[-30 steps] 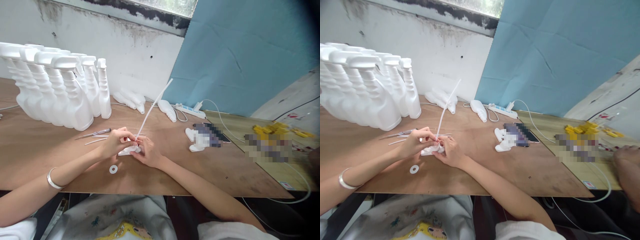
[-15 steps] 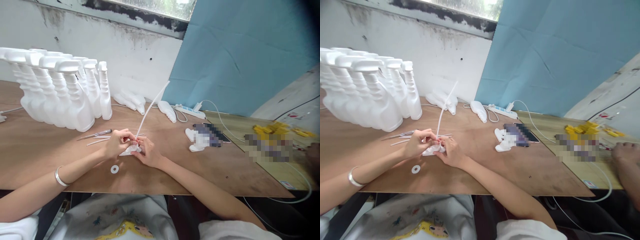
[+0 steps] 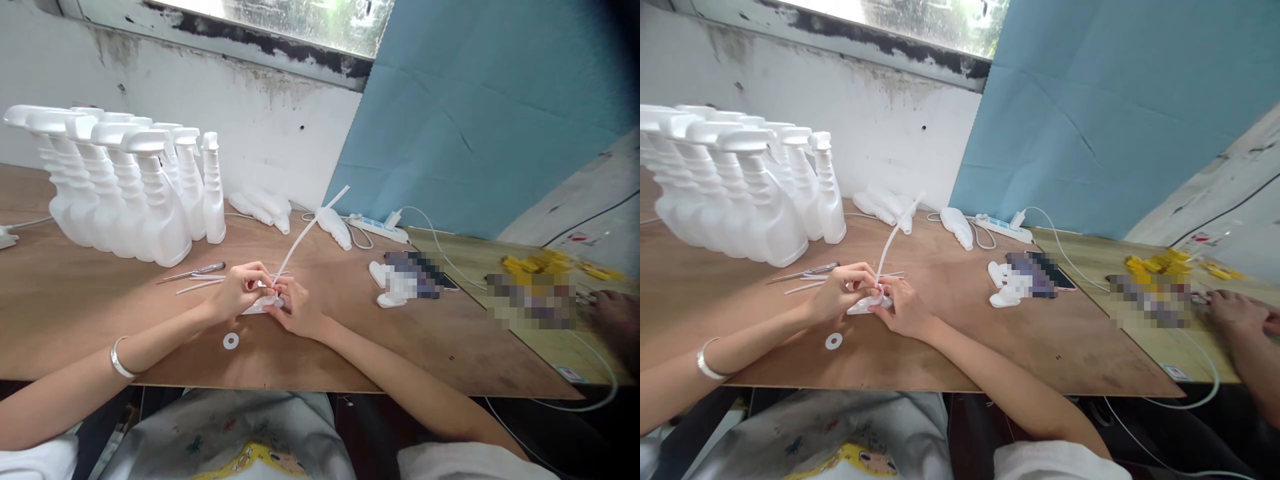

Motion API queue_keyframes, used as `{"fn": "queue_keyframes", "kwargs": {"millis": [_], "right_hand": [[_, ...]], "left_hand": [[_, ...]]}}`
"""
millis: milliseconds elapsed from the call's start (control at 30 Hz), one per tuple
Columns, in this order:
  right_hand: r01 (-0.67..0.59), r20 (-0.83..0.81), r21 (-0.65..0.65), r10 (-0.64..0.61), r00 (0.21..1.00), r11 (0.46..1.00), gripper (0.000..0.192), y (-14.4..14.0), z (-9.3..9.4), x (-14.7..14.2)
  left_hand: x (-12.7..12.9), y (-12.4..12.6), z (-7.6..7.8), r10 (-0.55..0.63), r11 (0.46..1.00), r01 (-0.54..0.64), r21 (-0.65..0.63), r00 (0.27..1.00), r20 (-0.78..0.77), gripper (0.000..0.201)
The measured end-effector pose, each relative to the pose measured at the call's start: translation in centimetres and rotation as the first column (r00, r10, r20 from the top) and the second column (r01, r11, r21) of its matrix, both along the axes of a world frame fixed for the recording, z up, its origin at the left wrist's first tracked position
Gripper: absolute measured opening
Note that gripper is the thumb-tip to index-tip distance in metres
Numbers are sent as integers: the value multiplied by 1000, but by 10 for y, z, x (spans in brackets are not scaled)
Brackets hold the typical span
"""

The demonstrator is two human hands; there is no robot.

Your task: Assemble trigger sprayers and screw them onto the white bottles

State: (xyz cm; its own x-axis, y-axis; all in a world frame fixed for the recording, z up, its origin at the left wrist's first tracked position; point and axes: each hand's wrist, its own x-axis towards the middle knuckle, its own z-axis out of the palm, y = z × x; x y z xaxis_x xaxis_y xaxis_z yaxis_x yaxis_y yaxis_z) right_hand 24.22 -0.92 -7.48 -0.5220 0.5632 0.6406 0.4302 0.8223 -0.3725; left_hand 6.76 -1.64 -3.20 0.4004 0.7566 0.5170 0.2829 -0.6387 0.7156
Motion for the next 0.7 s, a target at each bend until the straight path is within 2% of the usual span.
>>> {"fn": "queue_keyframes", "kwargs": {"millis": [267, 433, 567, 700], "right_hand": [[2, 16, -7, -2, 1000, 1000, 35, -1, 2, 0], [-1, 23, -19, 1, 1000, 1000, 34, -3, 3, 0], [27, 31, -30, -26, 999, 999, 36, -3, 5, 0], [0, 23, -28, 1, 1000, 1000, 35, -2, 7, 1]], "left_hand": [[-1, 6, -2, -12, 998, 10, -56, 999, -41, 11], [-2, 9, -2, -66, 987, 69, -142, 998, 23, 17], [-1, 10, -4, -59, 990, 63, -124, 998, 38, 21], [-1, 8, -3, -62, 992, 64, -110, 998, 14, 22]]}}
